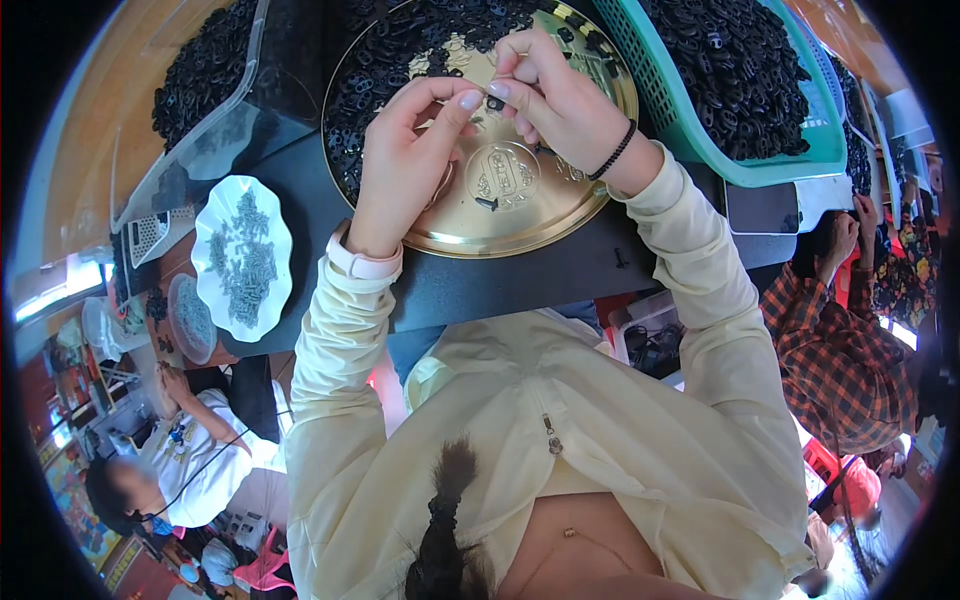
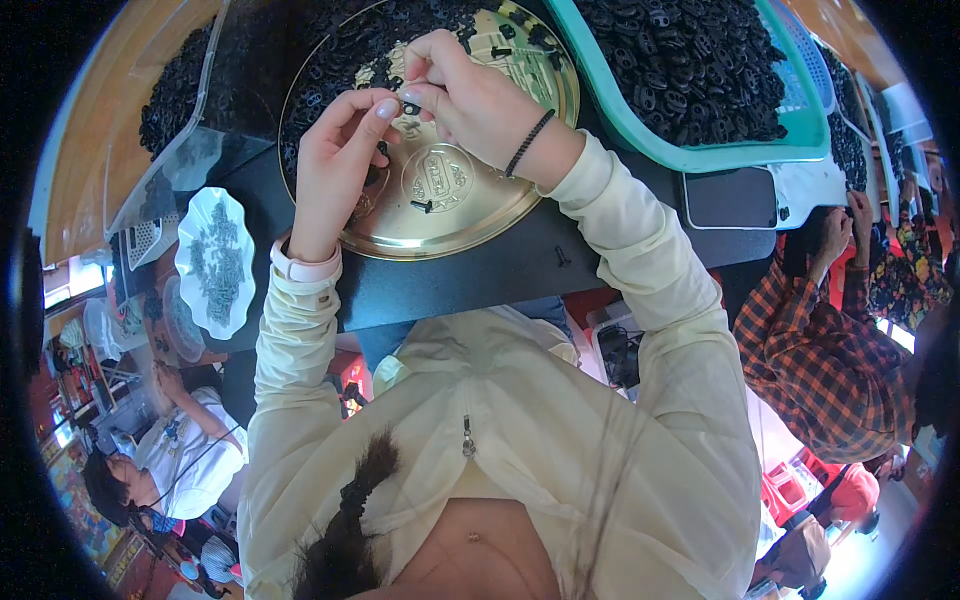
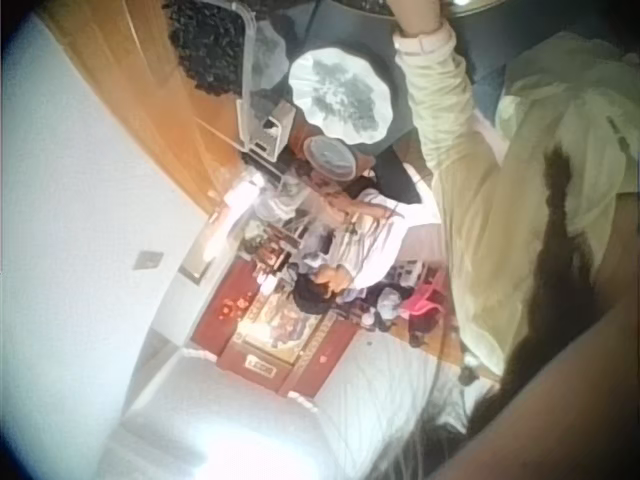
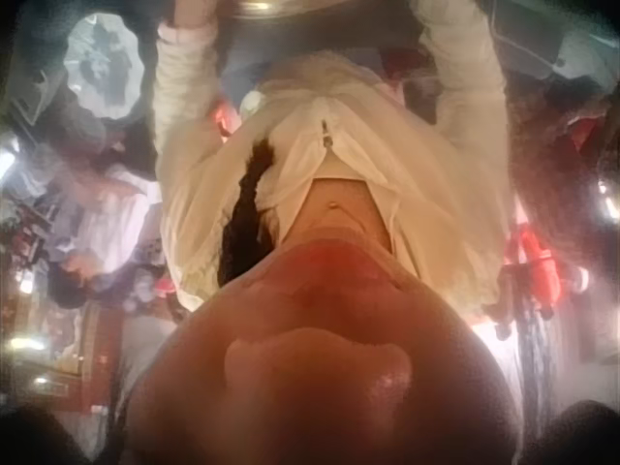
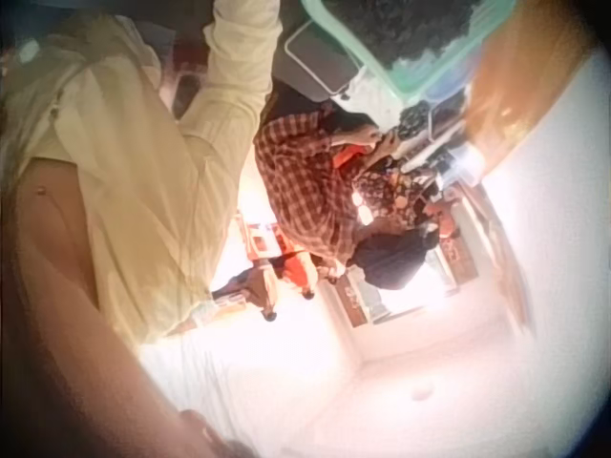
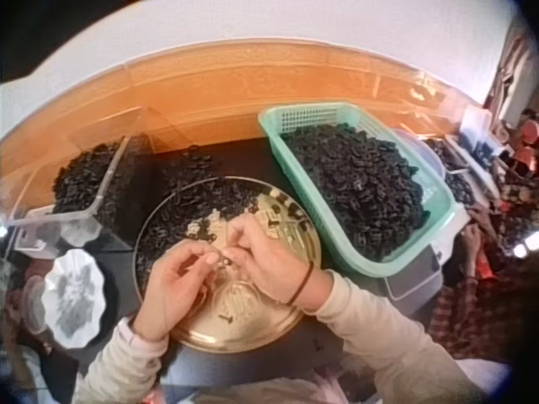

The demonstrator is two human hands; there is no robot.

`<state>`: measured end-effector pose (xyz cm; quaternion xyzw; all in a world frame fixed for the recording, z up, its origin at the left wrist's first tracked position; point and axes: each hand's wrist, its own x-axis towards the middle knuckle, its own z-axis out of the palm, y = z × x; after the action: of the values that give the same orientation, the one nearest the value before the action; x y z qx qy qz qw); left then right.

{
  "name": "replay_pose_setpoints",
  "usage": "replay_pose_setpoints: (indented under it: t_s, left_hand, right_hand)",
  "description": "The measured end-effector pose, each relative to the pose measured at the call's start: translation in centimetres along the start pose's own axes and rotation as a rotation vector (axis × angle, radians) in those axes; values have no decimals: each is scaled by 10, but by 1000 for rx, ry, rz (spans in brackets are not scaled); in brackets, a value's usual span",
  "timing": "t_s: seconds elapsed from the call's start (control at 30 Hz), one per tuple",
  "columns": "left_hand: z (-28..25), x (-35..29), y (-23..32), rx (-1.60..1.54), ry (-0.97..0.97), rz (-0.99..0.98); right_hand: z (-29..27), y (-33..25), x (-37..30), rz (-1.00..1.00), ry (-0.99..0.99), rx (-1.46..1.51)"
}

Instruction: The person assembles small black plastic hair accessories by hand. They pick up a black plastic base and a metal screw, then insert the screw into the base. The person repeats this process, handling the components one at a time and placing the finished items onto a gold tray.

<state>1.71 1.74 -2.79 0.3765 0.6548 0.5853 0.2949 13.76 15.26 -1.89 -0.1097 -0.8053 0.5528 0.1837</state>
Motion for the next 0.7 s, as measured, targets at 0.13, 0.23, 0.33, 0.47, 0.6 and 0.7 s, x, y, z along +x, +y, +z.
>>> replay_pose_setpoints:
  t_s: [0.13, 0.23, 0.33, 0.47, 0.6, 0.7]
  left_hand:
    - [2, -1, 0, 1, 14, 4]
    - [4, -2, -1, 64, 51, 51]
    - [-2, -3, -2, 201, -39, 55]
    - [5, -4, 2, 212, 20, 215]
    - [16, -9, 14, 322, 110, 352]
    - [21, -8, 10, 239, 109, 352]
  right_hand:
    - [1, 3, 1, -47, 28, -16]
    - [1, 6, 1, -74, 23, -29]
    - [-2, 5, -2, 6, -81, -34]
    - [-6, 4, 4, 144, -98, 110]
    - [2, 3, 5, 235, 99, 324]
    - [11, -3, 4, 257, 264, 286]
